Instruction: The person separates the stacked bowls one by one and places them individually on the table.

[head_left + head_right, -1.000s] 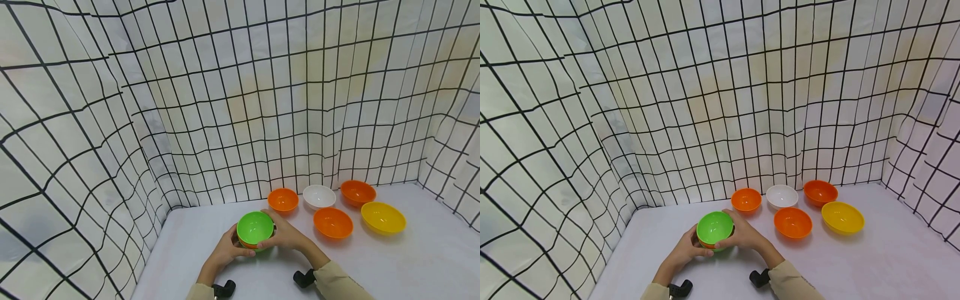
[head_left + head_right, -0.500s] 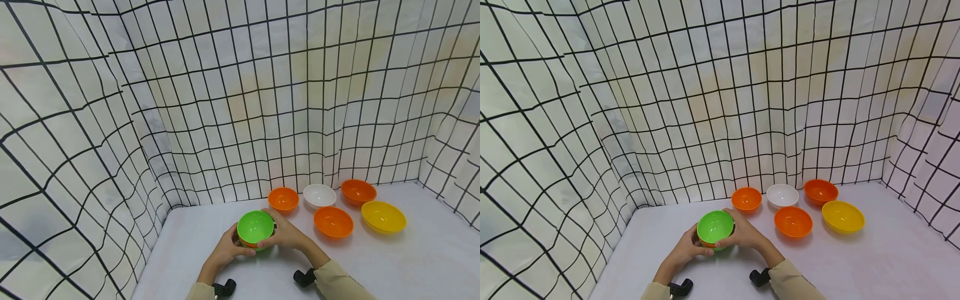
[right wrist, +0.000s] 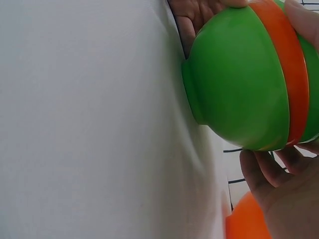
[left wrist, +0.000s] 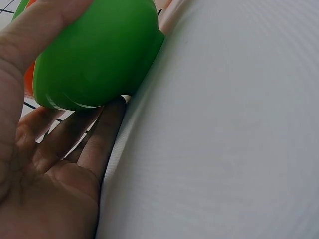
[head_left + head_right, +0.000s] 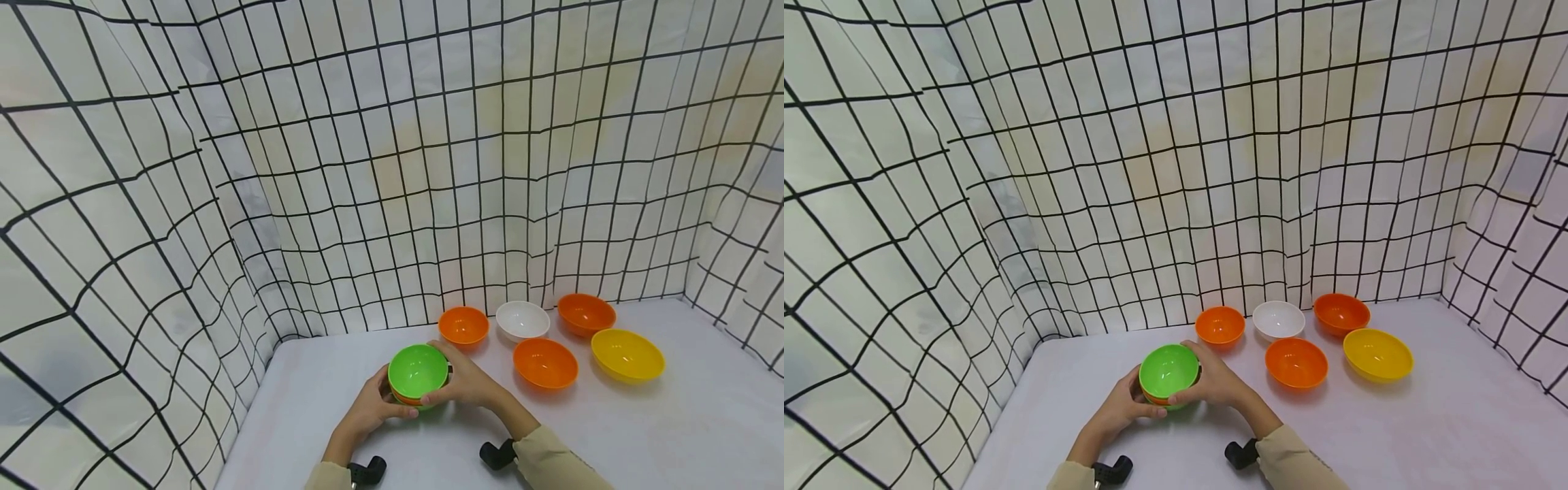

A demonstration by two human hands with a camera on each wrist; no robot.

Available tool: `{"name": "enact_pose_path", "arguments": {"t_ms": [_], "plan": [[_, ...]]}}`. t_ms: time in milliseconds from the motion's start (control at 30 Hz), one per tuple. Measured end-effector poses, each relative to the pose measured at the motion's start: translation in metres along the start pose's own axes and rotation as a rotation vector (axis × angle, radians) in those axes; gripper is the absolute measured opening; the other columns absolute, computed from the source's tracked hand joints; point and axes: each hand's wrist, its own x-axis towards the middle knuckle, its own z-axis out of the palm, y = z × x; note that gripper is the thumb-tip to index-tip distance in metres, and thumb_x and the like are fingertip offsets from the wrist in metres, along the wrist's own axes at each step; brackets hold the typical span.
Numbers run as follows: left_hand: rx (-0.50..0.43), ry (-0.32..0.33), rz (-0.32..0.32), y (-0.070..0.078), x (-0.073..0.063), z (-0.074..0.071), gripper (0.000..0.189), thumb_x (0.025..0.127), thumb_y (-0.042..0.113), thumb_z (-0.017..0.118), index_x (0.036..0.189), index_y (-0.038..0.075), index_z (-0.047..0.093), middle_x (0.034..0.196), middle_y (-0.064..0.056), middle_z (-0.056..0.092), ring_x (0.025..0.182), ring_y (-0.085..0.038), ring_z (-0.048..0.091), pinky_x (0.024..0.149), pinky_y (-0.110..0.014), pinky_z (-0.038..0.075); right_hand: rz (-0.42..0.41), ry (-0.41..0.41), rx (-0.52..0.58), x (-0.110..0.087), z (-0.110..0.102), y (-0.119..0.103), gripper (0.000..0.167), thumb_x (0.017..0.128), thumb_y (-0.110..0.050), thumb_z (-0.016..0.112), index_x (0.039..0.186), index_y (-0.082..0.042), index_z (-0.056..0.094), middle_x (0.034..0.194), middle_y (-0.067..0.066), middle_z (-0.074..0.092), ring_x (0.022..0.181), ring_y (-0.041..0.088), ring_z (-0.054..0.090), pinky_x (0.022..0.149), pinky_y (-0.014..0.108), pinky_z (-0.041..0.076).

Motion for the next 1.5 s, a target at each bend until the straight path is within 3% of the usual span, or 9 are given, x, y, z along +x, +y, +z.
{"name": "enact_pose_path", "arguments": {"t_ms": [433,1033,1500], "plan": [[-0.006,0.007,-0.017,0.001,0.0,0.001,0.101,0.073,0.017,0.094,0.157,0.019,0.038,0.158,-0.007,0.046,0.149,-0.034,0.04,0.127,-0.055,0.03,-0.043,0.018,0.05,-0.002,-0.009,-0.007,0.103,0.072,-0.037,0.093,0.157,-0.016,0.037,0.152,0.004,0.05,0.137,0.029,0.049,0.12,0.065,0.036],[0.015,0.013,-0.033,0.001,-0.001,0.001,0.103,0.072,0.025,0.095,0.157,0.025,0.037,0.157,-0.002,0.048,0.148,-0.032,0.042,0.125,-0.054,0.034,-0.008,0.043,0.004,-0.003,-0.022,-0.011,0.109,0.073,-0.044,0.091,0.16,-0.016,0.032,0.15,0.004,0.053,0.132,0.028,0.053,0.115,0.062,0.044],[0.008,0.007,-0.027,-0.001,-0.002,0.001,0.099,0.073,0.024,0.094,0.156,0.027,0.039,0.153,0.001,0.052,0.143,-0.028,0.048,0.124,-0.05,0.038,-0.017,0.056,0.038,-0.003,-0.033,-0.013,0.108,0.073,-0.041,0.092,0.159,-0.015,0.032,0.146,0.004,0.056,0.129,0.026,0.055,0.114,0.053,0.049]]}}
